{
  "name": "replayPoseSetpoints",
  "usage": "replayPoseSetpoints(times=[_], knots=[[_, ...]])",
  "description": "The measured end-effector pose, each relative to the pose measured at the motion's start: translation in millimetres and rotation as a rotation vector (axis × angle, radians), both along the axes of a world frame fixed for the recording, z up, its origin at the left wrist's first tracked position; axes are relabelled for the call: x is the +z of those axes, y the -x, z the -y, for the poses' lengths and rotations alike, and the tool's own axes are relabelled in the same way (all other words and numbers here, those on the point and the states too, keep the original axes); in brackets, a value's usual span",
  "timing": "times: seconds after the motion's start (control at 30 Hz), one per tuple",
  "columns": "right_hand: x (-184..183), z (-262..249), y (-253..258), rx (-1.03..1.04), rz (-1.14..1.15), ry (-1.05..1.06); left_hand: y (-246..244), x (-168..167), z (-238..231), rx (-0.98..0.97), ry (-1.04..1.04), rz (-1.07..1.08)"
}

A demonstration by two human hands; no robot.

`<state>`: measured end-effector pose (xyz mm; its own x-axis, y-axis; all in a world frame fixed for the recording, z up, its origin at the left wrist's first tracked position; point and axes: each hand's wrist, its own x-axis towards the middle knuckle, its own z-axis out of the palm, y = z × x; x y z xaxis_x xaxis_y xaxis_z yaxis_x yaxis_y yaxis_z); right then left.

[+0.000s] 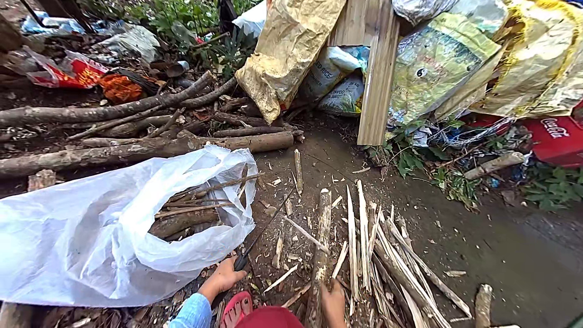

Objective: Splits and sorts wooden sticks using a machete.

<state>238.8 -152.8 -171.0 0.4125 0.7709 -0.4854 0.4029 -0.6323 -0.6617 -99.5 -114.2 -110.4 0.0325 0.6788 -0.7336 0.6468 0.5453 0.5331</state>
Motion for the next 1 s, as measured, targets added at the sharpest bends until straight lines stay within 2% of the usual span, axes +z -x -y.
replayPoseSetpoints(times=[0.1,0.17,0.23,0.33,0.43,0.53,0.7,0.83,0.93,1.0], knots=[[23.6,-33.6,0.5,0.008,0.145,-0.243,6.4,-13.1,13.0,-0.039,0.001,-0.006],[43.9,-57.5,8.2,0.135,0.211,-0.266,9.7,-22.8,22.1,-0.026,0.007,0.0],[51.3,-81.5,20.1,0.368,0.295,-0.162,9.6,-26.0,33.0,0.022,0.027,0.01],[42.2,-110.2,40.1,0.672,0.395,0.041,4.9,-22.5,52.1,0.191,0.099,0.033],[21.2,-127.8,51.7,0.878,0.429,0.226,-4.1,-25.6,69.2,0.314,0.138,0.217],[4.4,-127.9,58.8,0.98,0.478,0.295,-16.9,-35.3,78.9,0.347,0.193,0.387],[5.2,-113.9,64.5,1.109,0.572,0.354,-40.3,-29.2,84.1,0.281,0.132,0.418],[31.1,-104.0,49.9,1.022,0.435,0.343,-46.7,-24.6,79.1,0.259,0.1,0.424],[64.6,-103.4,13.2,0.756,0.416,0.303,-51.2,-19.3,68.1,0.253,0.062,0.408],[77.0,-107.1,-16.1,0.509,0.477,0.149,-58.2,-6.3,53.4,0.217,0.035,0.371]])
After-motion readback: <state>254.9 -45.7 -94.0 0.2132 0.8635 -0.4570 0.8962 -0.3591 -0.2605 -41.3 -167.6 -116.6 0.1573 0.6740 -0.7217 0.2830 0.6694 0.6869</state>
